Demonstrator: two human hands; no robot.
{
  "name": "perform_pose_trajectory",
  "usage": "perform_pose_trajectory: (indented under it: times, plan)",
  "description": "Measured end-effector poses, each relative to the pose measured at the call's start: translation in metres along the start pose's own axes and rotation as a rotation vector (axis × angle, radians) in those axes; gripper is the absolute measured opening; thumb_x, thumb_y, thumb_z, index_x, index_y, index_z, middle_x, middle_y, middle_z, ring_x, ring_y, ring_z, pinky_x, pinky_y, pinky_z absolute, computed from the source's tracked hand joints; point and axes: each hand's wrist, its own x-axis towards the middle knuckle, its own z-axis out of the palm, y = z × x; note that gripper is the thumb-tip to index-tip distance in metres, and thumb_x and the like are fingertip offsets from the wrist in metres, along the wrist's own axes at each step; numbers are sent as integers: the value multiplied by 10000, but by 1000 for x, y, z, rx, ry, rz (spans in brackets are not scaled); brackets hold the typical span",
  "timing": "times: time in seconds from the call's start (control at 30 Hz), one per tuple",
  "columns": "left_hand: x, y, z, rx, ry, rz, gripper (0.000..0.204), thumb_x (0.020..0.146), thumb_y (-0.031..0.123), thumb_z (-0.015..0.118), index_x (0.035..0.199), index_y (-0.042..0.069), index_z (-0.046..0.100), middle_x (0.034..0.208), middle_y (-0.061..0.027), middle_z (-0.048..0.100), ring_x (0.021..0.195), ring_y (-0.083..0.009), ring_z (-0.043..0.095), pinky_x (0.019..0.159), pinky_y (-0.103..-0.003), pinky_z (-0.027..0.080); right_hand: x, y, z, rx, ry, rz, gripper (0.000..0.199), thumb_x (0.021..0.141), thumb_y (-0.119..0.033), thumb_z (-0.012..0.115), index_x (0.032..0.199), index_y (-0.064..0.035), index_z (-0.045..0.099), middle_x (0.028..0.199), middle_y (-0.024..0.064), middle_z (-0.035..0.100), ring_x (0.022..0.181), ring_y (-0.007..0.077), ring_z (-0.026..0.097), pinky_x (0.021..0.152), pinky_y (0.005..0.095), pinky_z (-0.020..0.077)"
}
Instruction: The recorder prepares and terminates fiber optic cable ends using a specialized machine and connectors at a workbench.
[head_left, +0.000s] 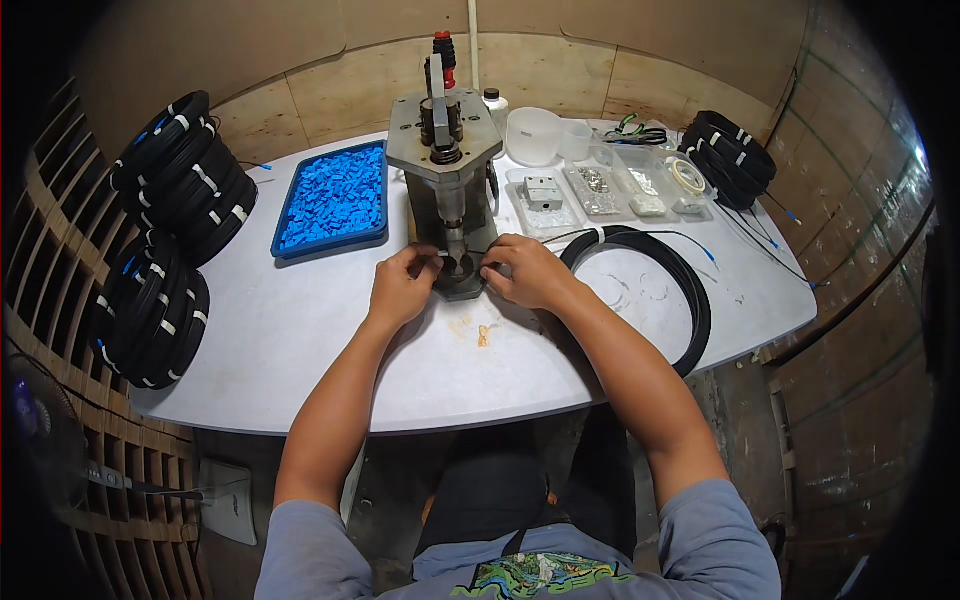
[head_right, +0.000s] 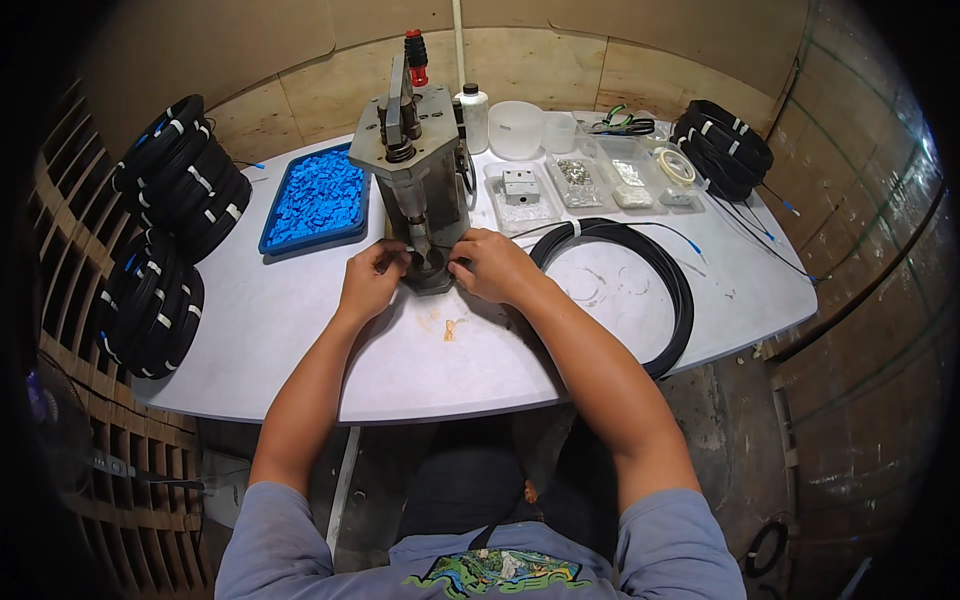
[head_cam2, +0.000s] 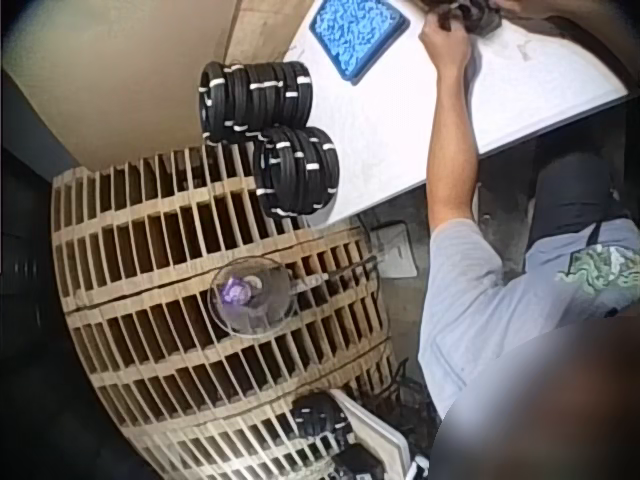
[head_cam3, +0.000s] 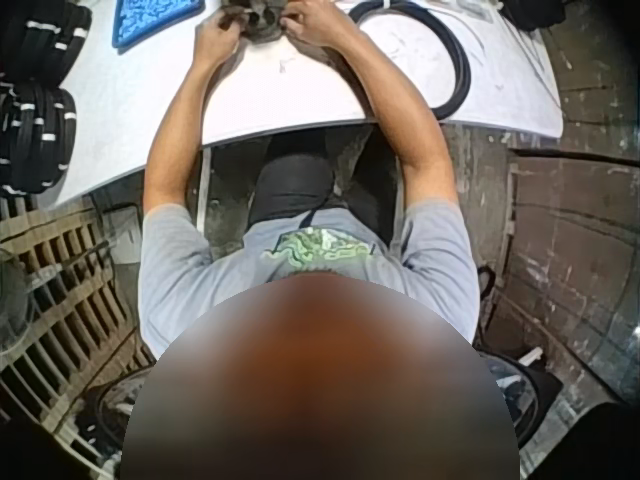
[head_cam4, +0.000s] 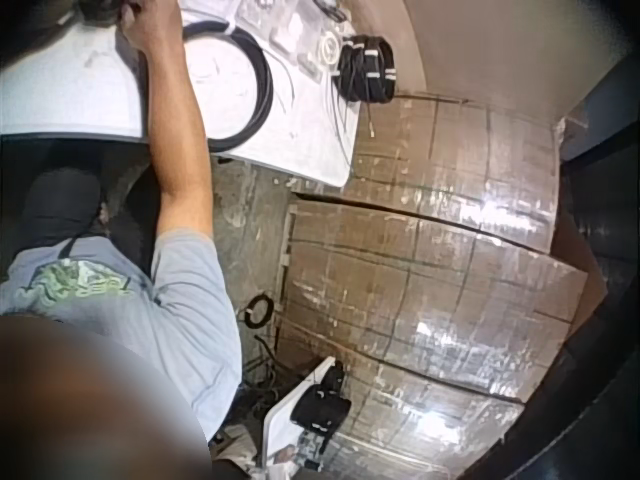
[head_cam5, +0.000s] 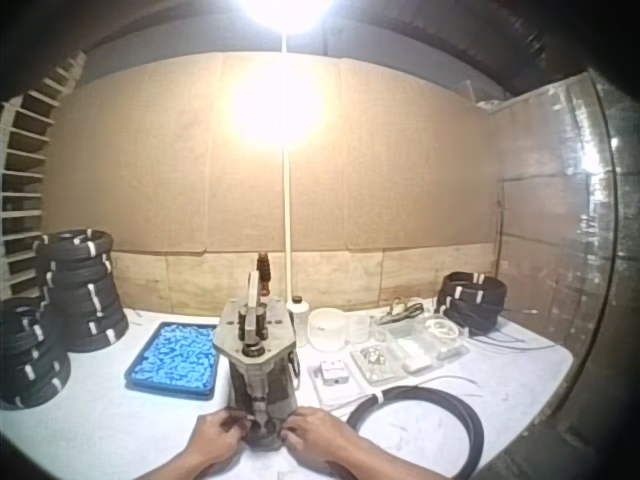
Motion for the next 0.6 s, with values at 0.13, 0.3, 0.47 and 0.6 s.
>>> perform_pose_trajectory:
  times: [0.13,0.3,0.47,0.6]
  plan:
    - [0,-1,1,8,-2,-2,234,910,120,666,1086,-30,701,826,-90,731,751,-131,683,715,-278,532,0,3,2,9,-1,-15,151,841,-166,693,922,-47,740,946,140,670,924,342,658,834,413,543]
    - [1,0,1,8,1,9,236,905,114,664,1089,-30,700,829,-95,731,753,-133,683,715,-280,532,0,6,4,-3,26,-45,131,839,-145,690,923,-53,730,945,139,667,921,342,659,829,417,544]
    - [0,-2,0,-20,9,20,237,906,119,665,1089,-26,706,827,-93,731,748,-131,680,712,-280,531,0,3,3,-2,31,-35,131,841,-139,689,931,-54,728,952,136,667,923,342,660,830,416,545]
    - [-1,3,1,-8,15,12,237,911,125,663,1089,-24,710,809,-92,729,737,-129,676,706,-278,528,-1,2,2,-6,28,-28,132,845,-137,686,936,-54,732,957,139,668,922,345,660,830,417,544]
